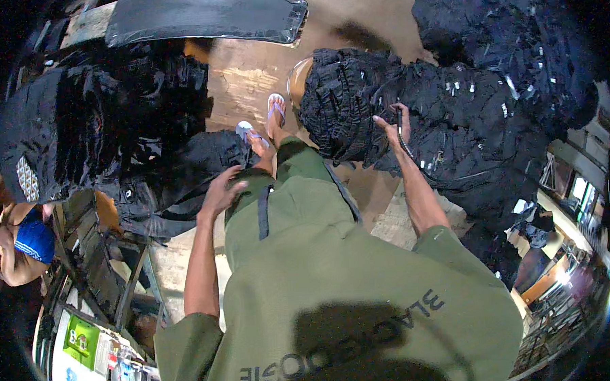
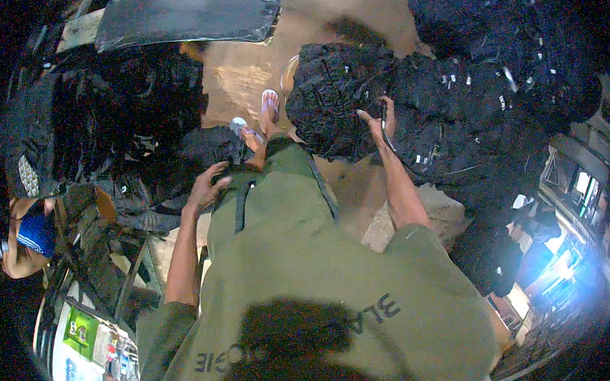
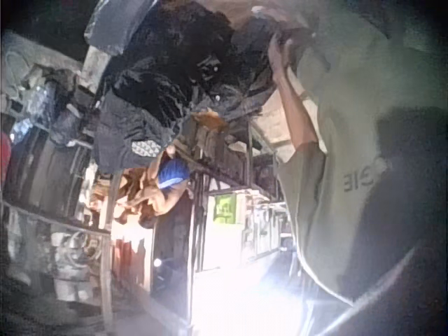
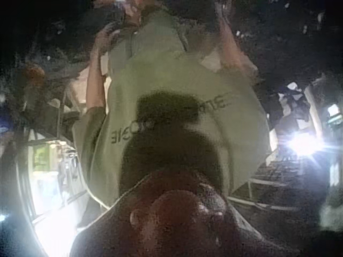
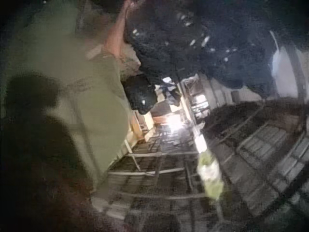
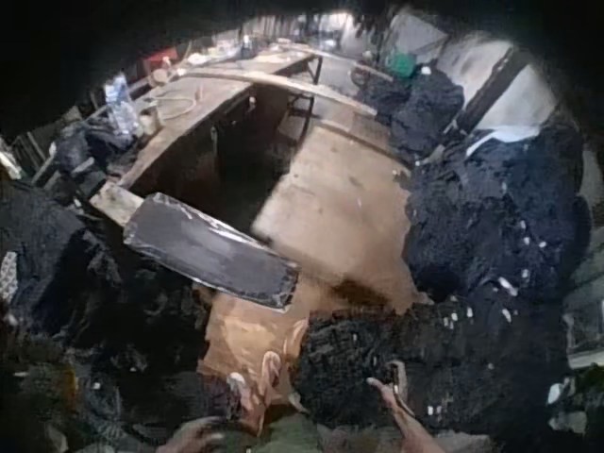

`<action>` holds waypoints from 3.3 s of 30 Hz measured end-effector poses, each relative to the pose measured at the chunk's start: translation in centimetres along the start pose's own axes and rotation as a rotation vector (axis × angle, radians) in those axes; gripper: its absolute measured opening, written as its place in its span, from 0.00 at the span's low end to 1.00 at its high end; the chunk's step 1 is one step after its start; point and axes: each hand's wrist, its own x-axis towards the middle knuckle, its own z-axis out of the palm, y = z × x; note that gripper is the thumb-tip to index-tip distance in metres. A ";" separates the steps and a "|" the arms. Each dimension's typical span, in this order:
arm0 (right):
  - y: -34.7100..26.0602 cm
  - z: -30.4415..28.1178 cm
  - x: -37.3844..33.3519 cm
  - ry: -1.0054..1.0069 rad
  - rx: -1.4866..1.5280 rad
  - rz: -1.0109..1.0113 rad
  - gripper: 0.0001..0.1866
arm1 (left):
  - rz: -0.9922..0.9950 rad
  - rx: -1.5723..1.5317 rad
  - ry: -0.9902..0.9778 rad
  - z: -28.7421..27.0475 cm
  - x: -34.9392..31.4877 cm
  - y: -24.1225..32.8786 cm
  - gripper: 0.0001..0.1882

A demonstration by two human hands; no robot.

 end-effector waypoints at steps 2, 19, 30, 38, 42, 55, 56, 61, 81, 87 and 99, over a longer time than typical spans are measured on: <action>1.2 3.6 0.7 -0.029 0.296 0.111 0.35 | -0.019 -0.030 -0.115 1.4 3.3 6.9 0.29; -19.8 2.2 8.6 0.072 0.503 -0.087 0.34 | -0.125 -0.396 0.071 15.9 20.4 29.4 0.45; -18.6 13.5 14.3 -0.109 0.440 -0.376 0.30 | 0.098 0.301 0.559 13.8 24.7 15.8 0.38; -20.6 13.5 16.4 -0.337 0.488 -0.327 0.19 | -0.252 0.088 0.692 17.2 26.2 20.6 0.41; -19.5 11.7 15.8 -0.605 0.332 -0.384 0.29 | -0.398 0.091 0.706 17.2 28.2 20.2 0.42; -26.7 5.8 17.1 -0.203 0.011 -0.521 0.17 | -0.051 -0.099 0.428 10.5 24.5 26.3 0.20; -27.5 5.3 17.7 -0.115 -0.088 -0.561 0.16 | -0.010 -0.048 0.452 9.1 23.5 26.9 0.19; -31.3 7.0 19.6 -0.377 0.593 -0.229 0.15 | 0.220 0.132 0.586 -1.0 21.7 28.9 0.13; -38.3 11.0 19.5 -0.428 0.420 0.228 0.16 | 0.388 0.345 0.608 -11.7 26.0 25.3 0.08; -52.2 19.7 18.7 -0.845 0.390 -0.088 0.23 | 0.272 0.497 0.984 -26.6 21.2 18.5 0.10; -49.1 17.7 12.6 -0.268 0.174 -0.445 0.35 | -0.030 0.775 0.835 -36.8 22.7 22.0 0.73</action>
